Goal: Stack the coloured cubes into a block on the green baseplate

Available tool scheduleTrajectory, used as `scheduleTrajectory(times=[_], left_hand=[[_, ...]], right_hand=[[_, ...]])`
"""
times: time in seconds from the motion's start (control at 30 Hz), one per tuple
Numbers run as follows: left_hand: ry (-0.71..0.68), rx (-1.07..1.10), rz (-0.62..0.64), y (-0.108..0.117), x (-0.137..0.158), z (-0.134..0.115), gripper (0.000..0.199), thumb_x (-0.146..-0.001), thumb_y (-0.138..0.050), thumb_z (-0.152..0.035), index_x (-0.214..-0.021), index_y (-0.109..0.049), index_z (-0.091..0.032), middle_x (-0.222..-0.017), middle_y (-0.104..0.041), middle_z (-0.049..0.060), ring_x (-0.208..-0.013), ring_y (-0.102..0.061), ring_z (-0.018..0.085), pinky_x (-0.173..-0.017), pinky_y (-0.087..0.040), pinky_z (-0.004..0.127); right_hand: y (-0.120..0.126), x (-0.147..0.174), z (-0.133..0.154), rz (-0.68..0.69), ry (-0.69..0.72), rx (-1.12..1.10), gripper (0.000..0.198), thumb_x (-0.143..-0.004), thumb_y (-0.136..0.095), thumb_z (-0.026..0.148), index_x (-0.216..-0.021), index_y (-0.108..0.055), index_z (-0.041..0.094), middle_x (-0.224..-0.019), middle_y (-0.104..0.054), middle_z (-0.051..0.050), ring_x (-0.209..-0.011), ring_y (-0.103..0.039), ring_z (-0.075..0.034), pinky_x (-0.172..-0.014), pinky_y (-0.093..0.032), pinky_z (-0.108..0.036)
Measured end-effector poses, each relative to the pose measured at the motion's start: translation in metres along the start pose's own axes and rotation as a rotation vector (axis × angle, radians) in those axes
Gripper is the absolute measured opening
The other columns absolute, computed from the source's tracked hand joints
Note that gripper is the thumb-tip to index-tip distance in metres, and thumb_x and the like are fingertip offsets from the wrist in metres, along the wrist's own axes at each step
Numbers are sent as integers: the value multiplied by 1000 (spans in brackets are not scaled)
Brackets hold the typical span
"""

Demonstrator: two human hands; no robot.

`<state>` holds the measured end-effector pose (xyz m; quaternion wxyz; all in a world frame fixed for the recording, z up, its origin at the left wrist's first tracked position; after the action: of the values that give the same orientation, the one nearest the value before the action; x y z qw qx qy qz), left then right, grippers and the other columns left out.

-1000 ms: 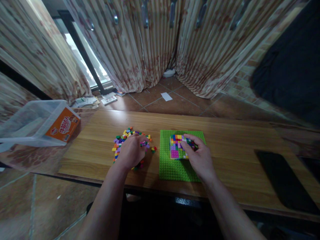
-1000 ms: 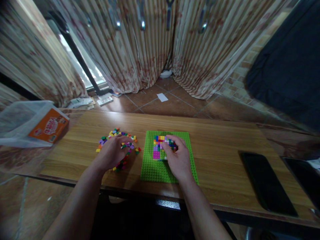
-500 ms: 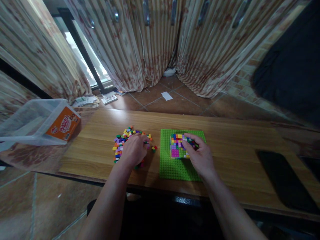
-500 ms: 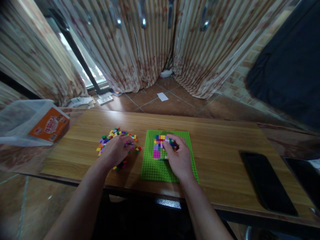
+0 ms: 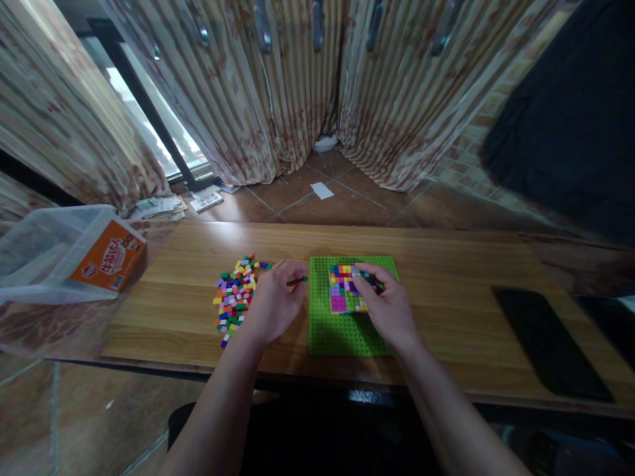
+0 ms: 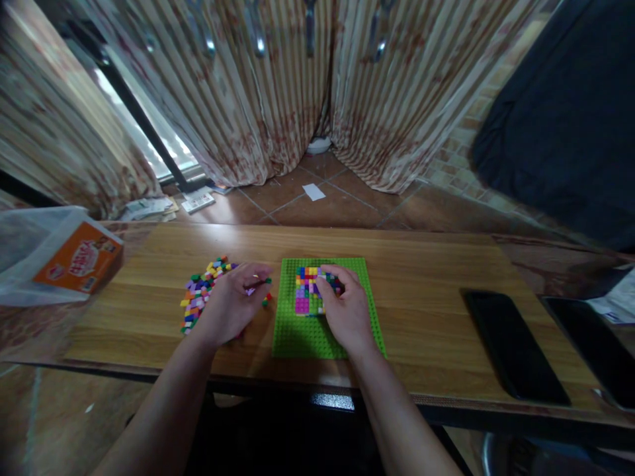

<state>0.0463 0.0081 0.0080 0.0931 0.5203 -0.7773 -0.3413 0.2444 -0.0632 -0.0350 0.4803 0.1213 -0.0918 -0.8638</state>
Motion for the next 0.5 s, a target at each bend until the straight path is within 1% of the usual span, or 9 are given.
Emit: scheduleTrajectory(times=[0.07, 0.17, 0.27, 0.33, 0.4, 0.47, 0.5], left_hand=[[-58, 54, 18, -9, 1, -10, 25, -81, -54, -6, -98, -67, -18, -100, -71, 4, -93, -68, 16, -87, -56, 29], [-108, 54, 19, -19, 3, -21, 29, -80, -54, -3, -101, -66, -19, -100, -70, 4, -91, -68, 15, -86, -57, 29], [-131, 21, 23, -26, 3, -27, 30, -80, -56, -3, -103, -66, -19, -98, -70, 3, -88, -67, 15, -83, -57, 29], [-126, -1, 22, -29, 3, -28, 31, -79, -57, -3, -105, -65, -19, -99, -71, 3, -88, -68, 16, -82, -57, 30], [-113, -7, 14, -31, 3, -28, 35, -79, -57, -3, -109, -65, -19, -101, -71, 3, -89, -68, 16, -83, -57, 30], [-101, -4, 13, -32, 3, -28, 39, -79, -57, -3, -114, -63, -20, -103, -71, 4, -90, -69, 16, -84, -58, 31], [-97, 1, 16, -32, 3, -28, 41, -79, -57, -3, -116, -62, -20, -104, -71, 4, -90, -69, 16, -85, -58, 31]], right_hand=[[0, -1, -2, 4, 7, -3, 33, -83, -66, 47, -104, -74, 24, -111, -71, -8, -99, -65, -24, -91, -51, -44], [-1, -2, -5, 6, 17, -6, 33, -83, -66, 47, -106, -74, 24, -110, -71, -8, -99, -66, -24, -90, -51, -44], [-2, -1, -4, 18, 29, 5, 33, -85, -64, 46, -107, -73, 24, -109, -71, -8, -100, -66, -25, -91, -51, -45], [-1, 1, 2, 9, 62, 39, 31, -86, -64, 44, -107, -72, 23, -110, -69, -9, -102, -65, -26, -92, -51, -47], [2, 6, 13, -67, 155, 123, 27, -87, -63, 41, -106, -73, 24, -117, -65, -10, -111, -61, -27, -97, -48, -49], [4, 12, 26, -137, 313, 235, 20, -89, -62, 36, -103, -74, 27, -129, -59, -9, -122, -55, -29, -103, -43, -52], [4, 16, 32, -129, 394, 285, 18, -90, -61, 34, -103, -74, 30, -134, -57, -8, -126, -52, -29, -105, -41, -53]])
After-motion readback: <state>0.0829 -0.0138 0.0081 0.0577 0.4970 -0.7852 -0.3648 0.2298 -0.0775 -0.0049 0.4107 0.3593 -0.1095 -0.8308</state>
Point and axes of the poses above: each hand's wrist, its own x-axis away from the middle knuckle, its own y-axis out of the back of the hand, z = x × y, the point moved 3 cm from there along -x, towards the middle knuckle
